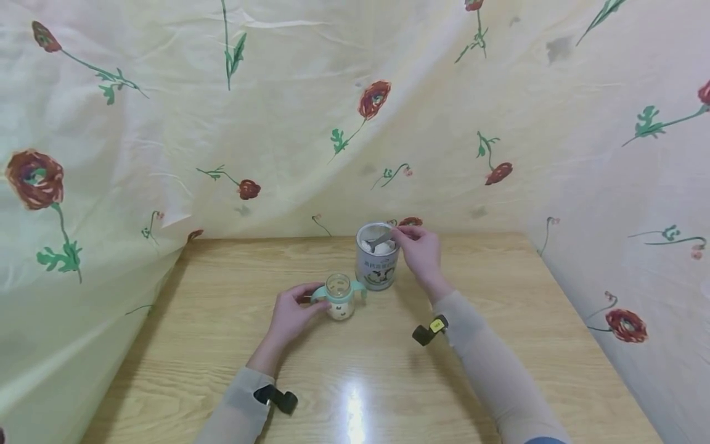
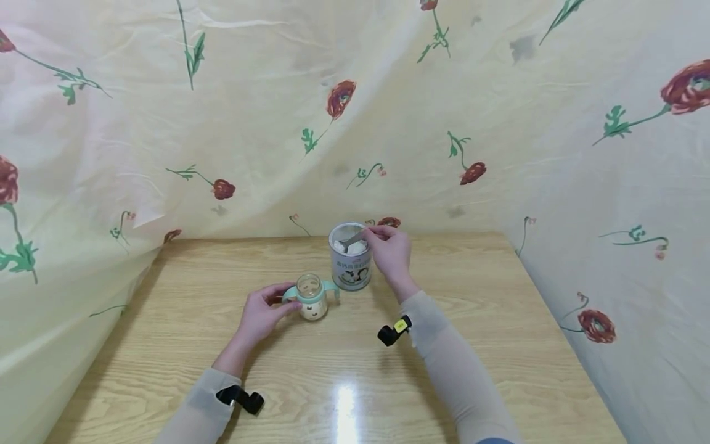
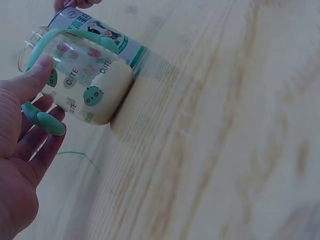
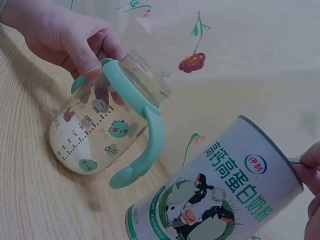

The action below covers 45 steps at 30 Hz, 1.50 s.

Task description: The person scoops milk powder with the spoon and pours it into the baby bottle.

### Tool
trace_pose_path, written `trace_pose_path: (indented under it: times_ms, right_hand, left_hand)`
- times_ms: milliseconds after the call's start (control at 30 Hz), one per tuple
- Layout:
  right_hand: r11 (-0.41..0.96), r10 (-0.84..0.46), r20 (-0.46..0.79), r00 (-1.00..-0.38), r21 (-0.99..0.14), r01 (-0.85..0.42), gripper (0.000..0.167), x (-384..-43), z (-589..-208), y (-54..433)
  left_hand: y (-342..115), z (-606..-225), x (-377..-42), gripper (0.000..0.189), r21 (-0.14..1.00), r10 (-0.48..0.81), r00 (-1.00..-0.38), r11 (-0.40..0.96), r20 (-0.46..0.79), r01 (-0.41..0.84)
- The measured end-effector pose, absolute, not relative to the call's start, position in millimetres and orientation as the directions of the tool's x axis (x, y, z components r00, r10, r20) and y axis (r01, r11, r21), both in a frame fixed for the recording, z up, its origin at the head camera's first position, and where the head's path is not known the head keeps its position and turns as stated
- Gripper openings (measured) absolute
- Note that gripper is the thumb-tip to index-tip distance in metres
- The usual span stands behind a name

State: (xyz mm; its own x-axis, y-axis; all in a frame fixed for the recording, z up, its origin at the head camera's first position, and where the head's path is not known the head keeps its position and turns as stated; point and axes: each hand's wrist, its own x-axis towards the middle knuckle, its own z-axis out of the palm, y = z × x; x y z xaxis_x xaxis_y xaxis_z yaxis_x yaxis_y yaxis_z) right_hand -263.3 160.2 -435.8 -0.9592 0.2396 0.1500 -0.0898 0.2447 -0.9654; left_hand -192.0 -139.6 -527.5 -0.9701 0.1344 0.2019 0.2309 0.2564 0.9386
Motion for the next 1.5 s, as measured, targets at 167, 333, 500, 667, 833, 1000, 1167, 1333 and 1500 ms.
trace_pose_path:
  times_ms: [167,333,500,667,833,1000,1167,1333,1500]
  right_hand:
    - [0.218,0.244,0.136,-0.96,-0.972,-0.083,0.033,-263.9,-438.3,163.6]
    - [0.207,0.258,0.143,-0.955,-0.974,-0.09,0.031,-264.3,-441.7,165.8]
    - [0.167,0.278,0.129,-0.952,-0.982,-0.085,0.029,-263.4,-442.3,165.6]
    - [0.179,0.301,0.152,-0.941,-0.979,-0.101,0.026,-260.1,-439.4,162.4]
    - [0.193,0.284,0.171,-0.943,-0.974,-0.119,0.027,-257.3,-437.4,159.6]
    - [0.189,0.297,0.15,-0.943,-0.977,-0.096,0.028,-255.9,-438.1,159.1]
    - [0.259,0.289,0.237,-0.928,-0.952,-0.163,0.024,-253.8,-438.2,157.6]
    - [0.284,0.281,0.285,-0.917,-0.937,-0.205,0.021,-252.1,-439.5,155.2]
    - [0.253,0.289,0.234,-0.928,-0.954,-0.162,0.022,-252.5,-441.0,155.9]
  left_hand:
    - [-140.2,-528.5,-191.9,0.039,0.939,0.136,-0.969,0.252,0.205,0.234]
    - [-140.0,-527.6,-191.1,0.04,0.937,0.136,-0.967,0.25,0.217,0.245]
    - [-139.6,-526.8,-191.3,0.041,0.938,0.134,-0.968,0.249,0.214,0.242]
    - [-140.5,-527.0,-193.6,0.04,0.943,0.137,-0.97,0.241,0.201,0.229]
    - [-142.0,-527.2,-195.1,0.04,0.943,0.142,-0.969,0.24,0.201,0.23]
    - [-143.0,-525.8,-194.3,0.042,0.944,0.143,-0.97,0.24,0.196,0.226]
    - [-142.0,-525.1,-193.5,0.043,0.945,0.138,-0.972,0.242,0.192,0.221]
    - [-142.6,-526.4,-193.4,0.042,0.945,0.143,-0.971,0.242,0.192,0.222]
    - [-143.3,-525.5,-193.0,0.042,0.947,0.144,-0.972,0.238,0.185,0.215]
